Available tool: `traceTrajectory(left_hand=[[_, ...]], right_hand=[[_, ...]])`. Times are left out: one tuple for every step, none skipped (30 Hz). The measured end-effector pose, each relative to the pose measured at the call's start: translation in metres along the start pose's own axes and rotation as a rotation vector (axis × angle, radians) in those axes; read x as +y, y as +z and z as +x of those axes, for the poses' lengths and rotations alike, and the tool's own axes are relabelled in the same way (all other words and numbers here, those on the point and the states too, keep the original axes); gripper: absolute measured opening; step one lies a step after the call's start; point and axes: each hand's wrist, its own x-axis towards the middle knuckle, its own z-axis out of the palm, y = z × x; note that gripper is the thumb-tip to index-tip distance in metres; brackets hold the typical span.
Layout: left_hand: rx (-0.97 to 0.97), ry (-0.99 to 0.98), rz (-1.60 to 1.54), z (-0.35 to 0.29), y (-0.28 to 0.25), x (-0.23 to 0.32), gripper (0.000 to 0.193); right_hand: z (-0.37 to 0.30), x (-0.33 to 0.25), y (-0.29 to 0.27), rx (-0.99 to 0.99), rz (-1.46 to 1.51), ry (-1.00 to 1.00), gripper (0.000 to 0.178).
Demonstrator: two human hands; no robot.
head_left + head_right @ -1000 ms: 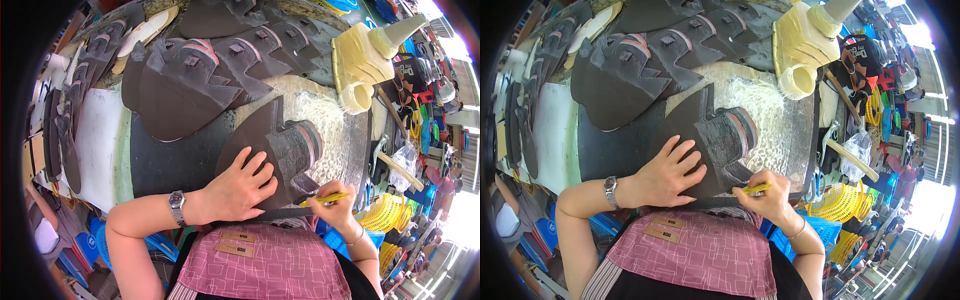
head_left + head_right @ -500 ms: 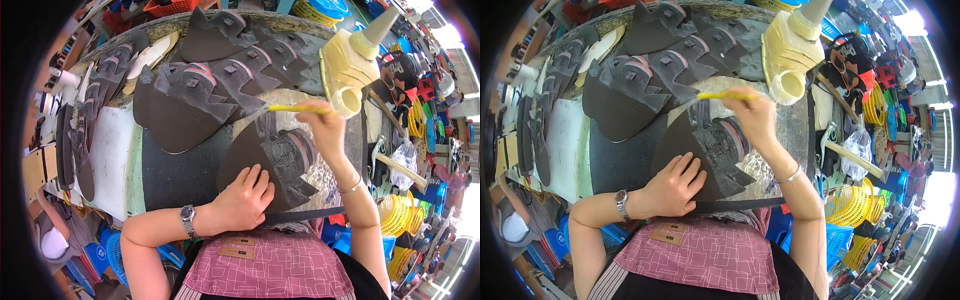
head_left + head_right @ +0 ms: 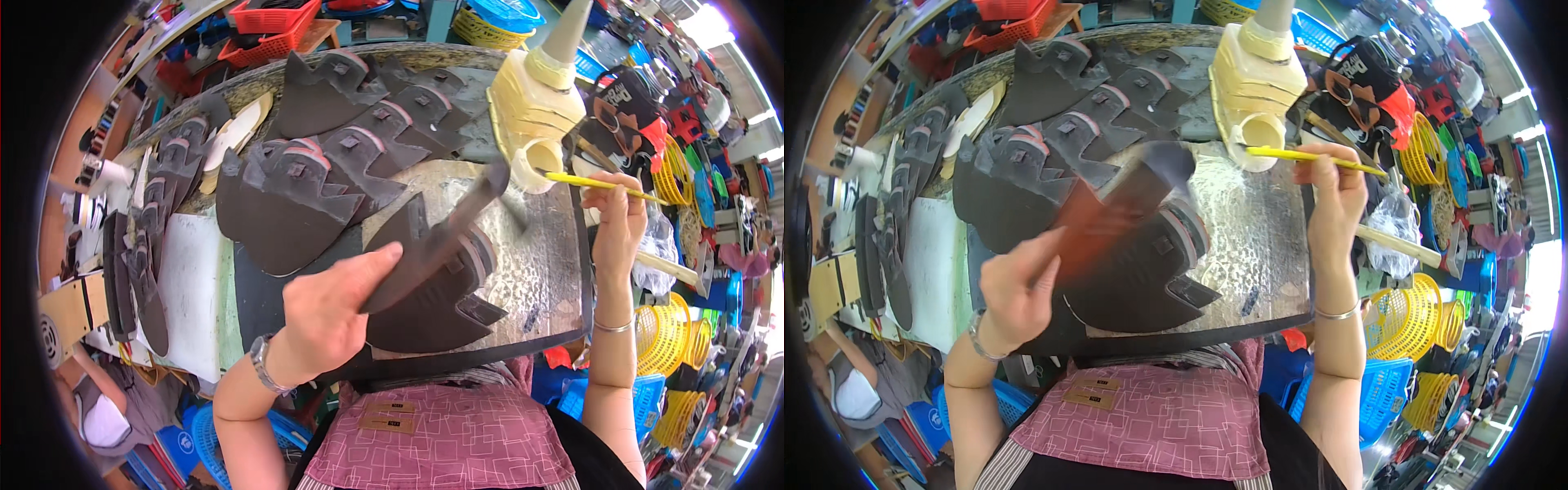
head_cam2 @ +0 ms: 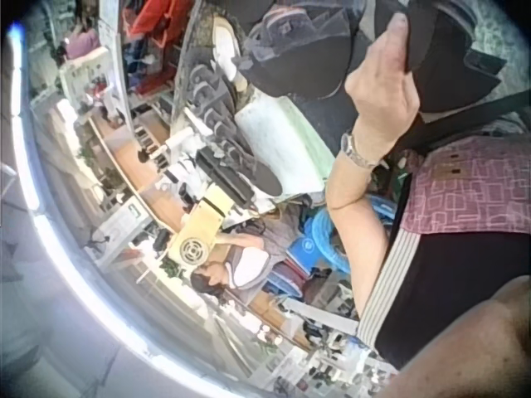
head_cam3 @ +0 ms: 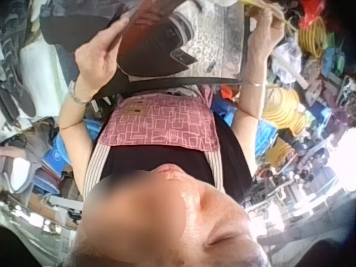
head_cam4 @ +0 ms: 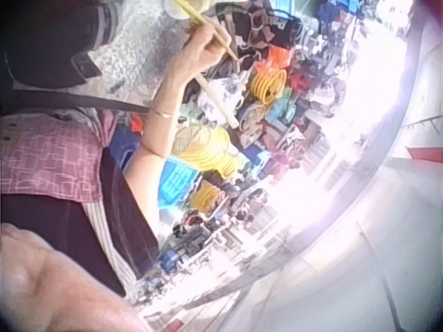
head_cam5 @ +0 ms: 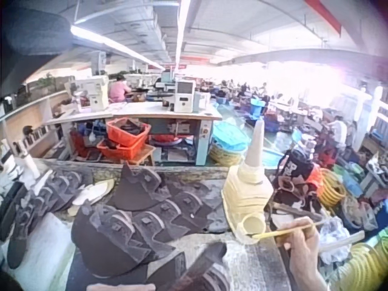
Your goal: The person applies adhesive to shoe upper components using a brush and a hand spatula to spread the adhesive evenly.
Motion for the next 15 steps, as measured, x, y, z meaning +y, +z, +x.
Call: traceTrajectory(left_hand=[[-0.07,-0.221,-0.193,0.013,-0.001,0.008,0.031],[-0.139,-0.446,-0.38,0.024,0.003,0.015,0.028],[-0.234,-0.476,-0.425,0.027,0.019,0.014,0.025],[-0.312,-0.522,-0.486,0.02,0.045,0.006,0.025],[-0.397,-0.562,-0.55,0.012,0.069,-0.002,0.024],[-0.403,-0.558,-0.558,0.007,0.08,-0.009,0.024],[-0.454,-0.543,-0.42,0.003,0.086,-0.014,0.024],[-0.505,-0.524,-0.283,0.001,0.09,-0.017,0.024],[-0.515,-0.518,-0.292,0.002,0.091,-0.017,0.024],[-0.532,-0.534,-0.301,0.003,0.091,-0.016,0.024],[-0.543,-0.557,-0.305,0.003,0.091,-0.016,0.025],[-0.528,-0.531,-0.306,0.001,0.094,-0.018,0.026],[-0.53,-0.535,-0.306,0.0,0.096,-0.017,0.026],[-0.528,-0.527,-0.293,0.0,0.094,-0.017,0.026],[-0.519,-0.522,-0.281,-0.001,0.095,-0.016,0.025]], right_hand=[[0.0,0.006,-0.015,0.097,0.008,0.067,0.013],[-0.001,0.009,-0.03,0.101,0.0,0.067,0.013],[-0.004,0.014,-0.041,0.115,0.025,0.105,0.014],[-0.009,0.017,-0.046,0.128,0.049,0.145,0.014],[-0.017,0.018,-0.048,0.124,0.02,0.177,0.012],[-0.027,0.018,-0.048,0.047,-0.071,0.229,0.01],[-0.036,0.019,-0.045,-0.032,-0.161,0.283,0.01],[-0.046,0.024,-0.041,-0.127,-0.224,0.324,0.01],[-0.054,0.029,-0.036,-0.218,-0.289,0.366,0.011],[-0.062,0.033,-0.028,-0.179,-0.185,0.357,0.012],[-0.067,0.036,-0.016,-0.148,-0.078,0.345,0.014],[-0.069,0.037,-0.005,-0.124,-0.049,0.297,0.015],[-0.076,0.041,-0.008,-0.183,-0.208,0.308,0.015],[-0.087,0.047,-0.014,-0.206,-0.345,0.222,0.015],[-0.096,0.048,-0.023,-0.235,-0.481,0.13,0.016]])
